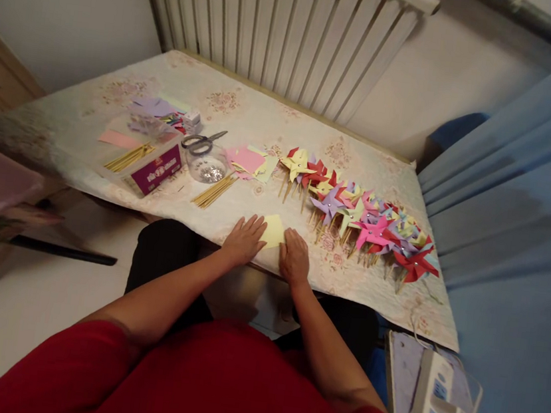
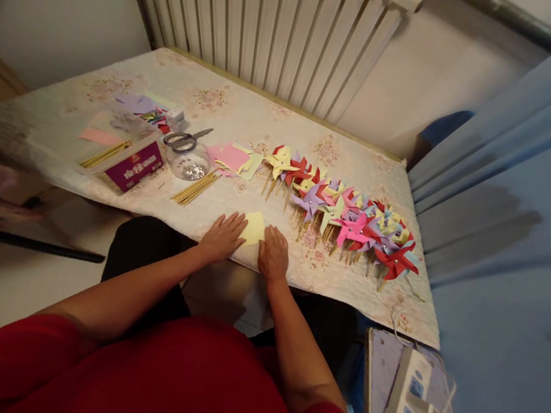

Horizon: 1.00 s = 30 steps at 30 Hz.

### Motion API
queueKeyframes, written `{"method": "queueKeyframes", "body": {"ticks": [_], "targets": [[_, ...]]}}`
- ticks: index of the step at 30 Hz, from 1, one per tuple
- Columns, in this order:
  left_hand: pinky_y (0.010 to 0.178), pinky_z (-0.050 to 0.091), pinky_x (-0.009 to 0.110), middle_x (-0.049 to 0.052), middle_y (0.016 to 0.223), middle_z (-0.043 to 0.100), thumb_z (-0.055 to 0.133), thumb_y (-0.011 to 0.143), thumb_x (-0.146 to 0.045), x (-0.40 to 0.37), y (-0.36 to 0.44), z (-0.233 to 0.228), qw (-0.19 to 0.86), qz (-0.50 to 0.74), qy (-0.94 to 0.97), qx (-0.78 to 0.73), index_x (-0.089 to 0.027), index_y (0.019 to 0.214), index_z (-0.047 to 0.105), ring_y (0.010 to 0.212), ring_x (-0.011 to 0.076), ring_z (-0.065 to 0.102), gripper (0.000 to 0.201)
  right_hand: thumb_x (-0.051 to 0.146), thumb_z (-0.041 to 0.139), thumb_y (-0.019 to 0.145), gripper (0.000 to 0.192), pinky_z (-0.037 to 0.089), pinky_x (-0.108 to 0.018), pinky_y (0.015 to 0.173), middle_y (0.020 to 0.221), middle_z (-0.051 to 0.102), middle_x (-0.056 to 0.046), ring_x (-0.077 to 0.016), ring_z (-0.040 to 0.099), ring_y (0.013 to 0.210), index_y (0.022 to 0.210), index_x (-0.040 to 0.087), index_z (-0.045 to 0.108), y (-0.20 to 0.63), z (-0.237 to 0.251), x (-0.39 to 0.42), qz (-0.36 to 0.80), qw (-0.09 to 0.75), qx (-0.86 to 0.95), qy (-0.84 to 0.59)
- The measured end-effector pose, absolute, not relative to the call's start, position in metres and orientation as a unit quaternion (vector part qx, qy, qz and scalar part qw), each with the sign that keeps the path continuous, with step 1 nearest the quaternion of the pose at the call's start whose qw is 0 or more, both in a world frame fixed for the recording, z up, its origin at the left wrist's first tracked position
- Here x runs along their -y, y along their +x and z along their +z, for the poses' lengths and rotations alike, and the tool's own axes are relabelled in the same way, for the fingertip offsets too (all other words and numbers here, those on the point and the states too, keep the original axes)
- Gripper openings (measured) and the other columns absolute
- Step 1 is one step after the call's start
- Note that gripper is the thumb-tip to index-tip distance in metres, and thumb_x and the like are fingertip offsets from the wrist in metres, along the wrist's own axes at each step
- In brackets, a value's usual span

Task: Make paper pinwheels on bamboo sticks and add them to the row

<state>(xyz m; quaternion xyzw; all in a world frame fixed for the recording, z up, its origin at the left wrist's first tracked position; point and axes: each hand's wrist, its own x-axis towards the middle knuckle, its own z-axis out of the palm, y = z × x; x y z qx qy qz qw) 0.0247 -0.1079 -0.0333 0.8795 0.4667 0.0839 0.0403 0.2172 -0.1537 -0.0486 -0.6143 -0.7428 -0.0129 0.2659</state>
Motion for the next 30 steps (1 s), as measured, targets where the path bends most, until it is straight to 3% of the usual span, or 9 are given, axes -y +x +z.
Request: {"method": "queueKeyframes", "body": {"ticks": [9,30], "targets": [[0.118,0.015,0.049,0.009,0.16,0.021,0.032,0.096,-0.045,0.102,0.02,-0.031,0.06,0.041,0.888,-0.455,-0.016,0.149,0.033,0.148,0.026,0.014,0.061,0.022,0.04,0.097,0.04,0.034,-0.046,0.111,0.138,0.054,-0.015,-0.0247,0.043,0.134,0.134,0.011,0.051,0.217,-0.049,0.154,-0.01,0.28,0.738,-0.613],[0.118,0.014,0.051,0.01,0.158,0.026,0.04,0.093,-0.048,0.106,0.009,-0.029,0.05,0.064,0.892,-0.445,-0.017,0.149,0.034,0.147,0.0278,0.017,0.064,0.021,0.042,0.096,0.041,0.034,-0.047,0.111,0.137,0.055,-0.016,-0.0243,0.044,0.133,0.135,0.013,0.05,0.217,-0.049,0.154,-0.005,0.292,0.735,-0.612]]}}
